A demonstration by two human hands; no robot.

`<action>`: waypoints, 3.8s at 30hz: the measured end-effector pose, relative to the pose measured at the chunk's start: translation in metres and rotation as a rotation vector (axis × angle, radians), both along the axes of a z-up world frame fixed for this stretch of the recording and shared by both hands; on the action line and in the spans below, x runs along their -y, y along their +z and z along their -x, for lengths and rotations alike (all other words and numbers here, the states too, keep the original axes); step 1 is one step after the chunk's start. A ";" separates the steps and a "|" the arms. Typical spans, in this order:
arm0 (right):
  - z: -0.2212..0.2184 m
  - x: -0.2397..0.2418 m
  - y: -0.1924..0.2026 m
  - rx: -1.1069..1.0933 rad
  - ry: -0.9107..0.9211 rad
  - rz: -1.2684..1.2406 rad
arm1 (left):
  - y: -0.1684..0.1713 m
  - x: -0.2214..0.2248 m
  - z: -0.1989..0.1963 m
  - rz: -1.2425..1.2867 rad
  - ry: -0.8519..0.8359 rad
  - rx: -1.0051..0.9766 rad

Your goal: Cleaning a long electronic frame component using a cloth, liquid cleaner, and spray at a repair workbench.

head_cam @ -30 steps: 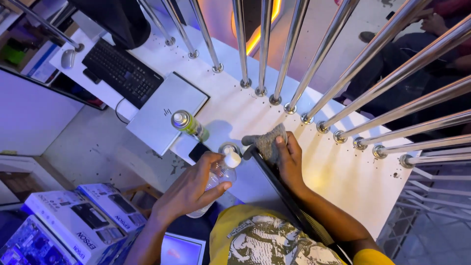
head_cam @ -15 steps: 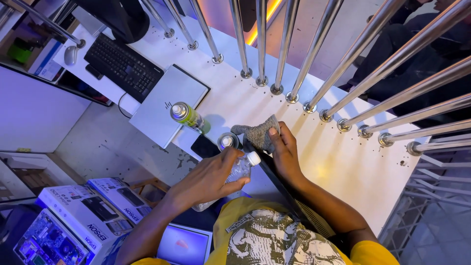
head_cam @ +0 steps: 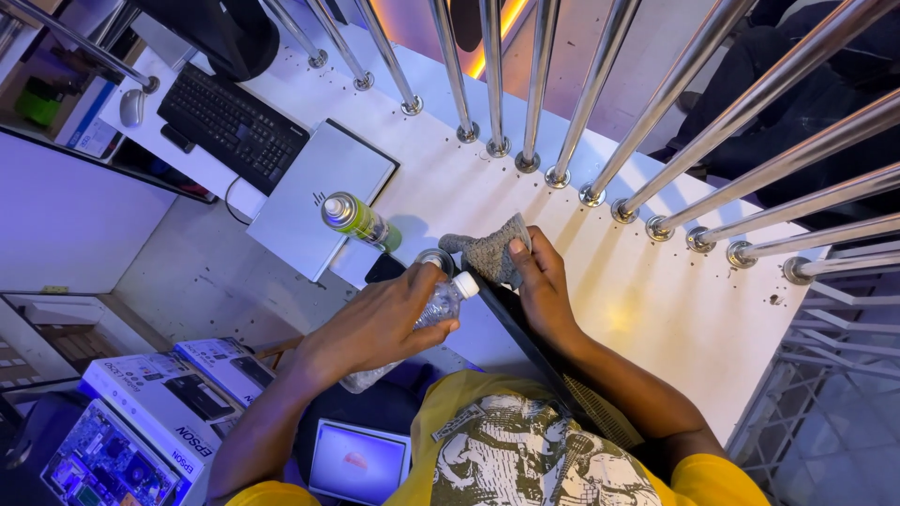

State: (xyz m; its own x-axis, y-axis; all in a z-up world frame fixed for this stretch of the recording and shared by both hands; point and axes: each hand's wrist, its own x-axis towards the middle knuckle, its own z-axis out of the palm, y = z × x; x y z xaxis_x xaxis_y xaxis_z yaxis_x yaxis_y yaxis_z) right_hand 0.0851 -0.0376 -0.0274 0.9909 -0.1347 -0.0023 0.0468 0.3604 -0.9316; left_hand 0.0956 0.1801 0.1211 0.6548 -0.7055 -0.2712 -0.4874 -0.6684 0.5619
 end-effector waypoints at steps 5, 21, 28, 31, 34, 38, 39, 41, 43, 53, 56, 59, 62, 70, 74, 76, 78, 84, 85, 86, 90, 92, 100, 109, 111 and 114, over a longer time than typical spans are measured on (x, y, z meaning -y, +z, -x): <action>0.001 0.001 0.000 0.002 0.007 0.003 | -0.001 0.006 0.001 -0.053 -0.040 0.008; 0.000 0.003 -0.003 0.014 0.007 -0.011 | 0.000 0.008 0.002 -0.118 -0.096 -0.043; 0.000 0.003 -0.002 0.018 0.015 0.006 | 0.007 0.008 -0.005 -0.122 -0.099 -0.054; 0.002 0.003 0.003 0.027 0.008 -0.006 | 0.011 0.005 -0.015 -0.115 -0.066 -0.062; 0.001 0.007 0.004 0.039 0.012 0.012 | 0.016 -0.001 -0.019 -0.124 -0.013 -0.089; 0.009 0.015 0.001 0.187 0.027 0.196 | 0.020 -0.009 -0.022 0.079 0.216 0.030; 0.010 0.017 0.003 0.241 0.026 0.248 | 0.019 -0.012 -0.024 0.150 0.290 0.109; 0.009 0.025 -0.014 0.280 0.033 0.296 | 0.016 -0.008 -0.027 0.220 0.365 0.186; 0.009 0.028 -0.023 0.318 0.049 0.346 | 0.012 -0.002 -0.029 0.291 0.449 0.261; -0.021 0.031 -0.011 0.531 0.183 0.432 | -0.082 0.021 -0.102 0.475 0.714 0.381; -0.021 0.030 -0.012 0.514 0.200 0.337 | -0.124 0.017 -0.118 0.414 0.784 0.303; -0.021 0.027 -0.001 0.541 0.220 0.288 | -0.155 0.012 -0.129 0.351 0.825 0.224; -0.023 0.029 -0.005 0.572 0.220 0.277 | -0.175 0.009 -0.138 0.320 0.859 0.149; -0.022 0.035 -0.025 0.578 0.220 0.298 | -0.231 -0.004 -0.147 0.348 0.911 0.008; -0.020 0.032 -0.011 0.596 0.205 0.317 | -0.208 -0.002 -0.131 0.351 0.900 -0.019; -0.023 0.032 -0.006 0.611 0.196 0.331 | -0.183 0.004 -0.114 0.370 0.883 -0.012; -0.024 0.032 -0.010 0.584 0.167 0.327 | -0.148 0.015 -0.087 0.441 0.854 0.197; -0.021 0.036 -0.037 0.116 0.044 0.323 | -0.058 0.107 0.064 0.838 0.097 0.761; -0.019 0.039 -0.038 0.107 0.069 0.324 | -0.058 0.118 0.070 0.831 0.124 0.759; -0.017 0.041 -0.038 0.168 0.067 0.361 | -0.057 0.129 0.076 0.851 -0.146 0.547; -0.027 0.054 -0.034 0.615 0.186 0.654 | -0.092 0.161 0.085 0.586 -0.366 0.399; -0.027 0.057 0.002 0.730 0.353 0.574 | -0.100 0.165 0.087 0.546 -0.357 0.383; -0.046 0.066 -0.004 0.879 0.640 0.555 | -0.099 0.167 0.091 0.492 -0.344 0.302; -0.006 0.082 -0.022 0.849 0.485 0.466 | -0.097 0.164 0.086 0.554 -0.347 0.381; -0.009 0.075 -0.022 0.818 0.470 0.488 | -0.096 0.162 0.093 0.597 -0.360 0.371; -0.072 0.056 -0.063 0.773 0.513 0.680 | -0.103 0.163 0.087 0.594 -0.347 0.377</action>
